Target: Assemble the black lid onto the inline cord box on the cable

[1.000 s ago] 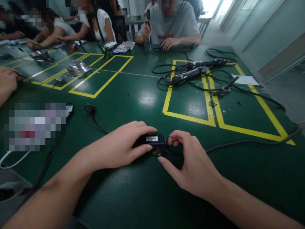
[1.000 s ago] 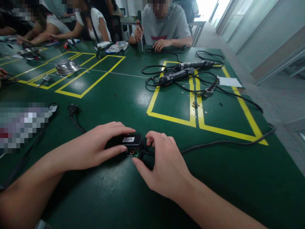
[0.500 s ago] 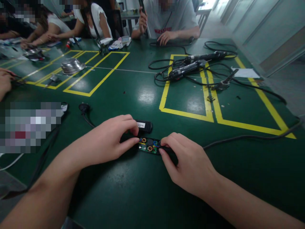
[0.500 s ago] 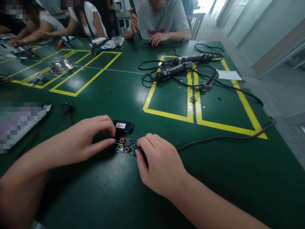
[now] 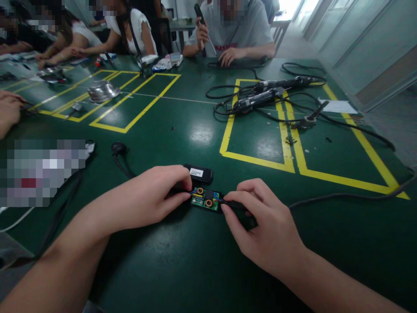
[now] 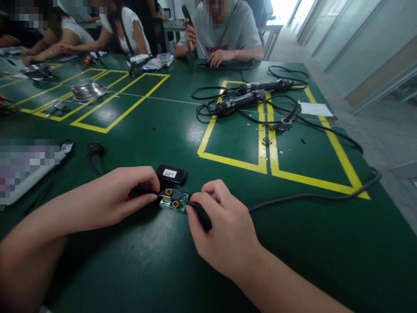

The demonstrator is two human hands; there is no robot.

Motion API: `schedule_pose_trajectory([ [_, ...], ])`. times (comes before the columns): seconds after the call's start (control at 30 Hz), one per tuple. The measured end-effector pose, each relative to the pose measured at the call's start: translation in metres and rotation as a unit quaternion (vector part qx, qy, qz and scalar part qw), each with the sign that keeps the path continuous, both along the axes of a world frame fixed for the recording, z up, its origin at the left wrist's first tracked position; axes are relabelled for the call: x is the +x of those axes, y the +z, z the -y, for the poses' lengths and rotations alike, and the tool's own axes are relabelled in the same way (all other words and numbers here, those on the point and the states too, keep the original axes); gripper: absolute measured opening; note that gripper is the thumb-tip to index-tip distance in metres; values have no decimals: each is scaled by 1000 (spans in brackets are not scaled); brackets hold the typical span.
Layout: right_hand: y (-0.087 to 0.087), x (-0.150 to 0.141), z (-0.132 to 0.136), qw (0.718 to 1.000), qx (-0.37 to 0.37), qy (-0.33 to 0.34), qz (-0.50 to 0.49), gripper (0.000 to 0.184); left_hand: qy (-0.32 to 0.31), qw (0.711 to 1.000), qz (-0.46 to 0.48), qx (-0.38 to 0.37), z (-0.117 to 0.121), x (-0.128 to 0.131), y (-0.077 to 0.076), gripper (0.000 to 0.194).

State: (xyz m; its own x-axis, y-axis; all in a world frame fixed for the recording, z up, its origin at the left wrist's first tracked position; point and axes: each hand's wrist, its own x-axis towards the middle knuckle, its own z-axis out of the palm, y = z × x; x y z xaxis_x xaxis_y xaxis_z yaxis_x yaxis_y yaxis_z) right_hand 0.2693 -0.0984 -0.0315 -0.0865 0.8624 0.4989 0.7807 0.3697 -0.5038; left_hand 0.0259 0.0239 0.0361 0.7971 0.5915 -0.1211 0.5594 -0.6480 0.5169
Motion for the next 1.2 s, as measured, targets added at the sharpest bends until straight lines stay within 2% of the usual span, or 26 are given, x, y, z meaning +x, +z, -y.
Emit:
schedule_pose_trajectory([
  [0.13,3,0,-1,1000,-1,18,-21,18,0,1000,6,-7,-1,-3,5,12],
  [0.33,0,2,-3,999,-28,29,-4,18,-11,1000,-1,-4,-6,-4,-6,8],
  [0.53,-2,0,-5,999,-24,21,24,21,-26,999,14,25,-8,-2,-8,12],
  [0.67,-3,0,-5,999,-38,19,33,15,-24,997,34,66,-6,5,-7,13],
  [0.83,-1,1,-3,998,-43,33,26,7,23,990,65,126,-7,10,-19,30],
  [0.97,-1,0,-2,998,-45,34,16,13,29,991,44,122,-13,8,-29,55],
  [1.1,-1,-1,-2,999,-42,28,17,17,36,994,35,94,-17,7,-32,60],
  [1.2,-1,-1,-2,999,-36,15,13,24,48,994,47,91,-15,6,-27,59],
])
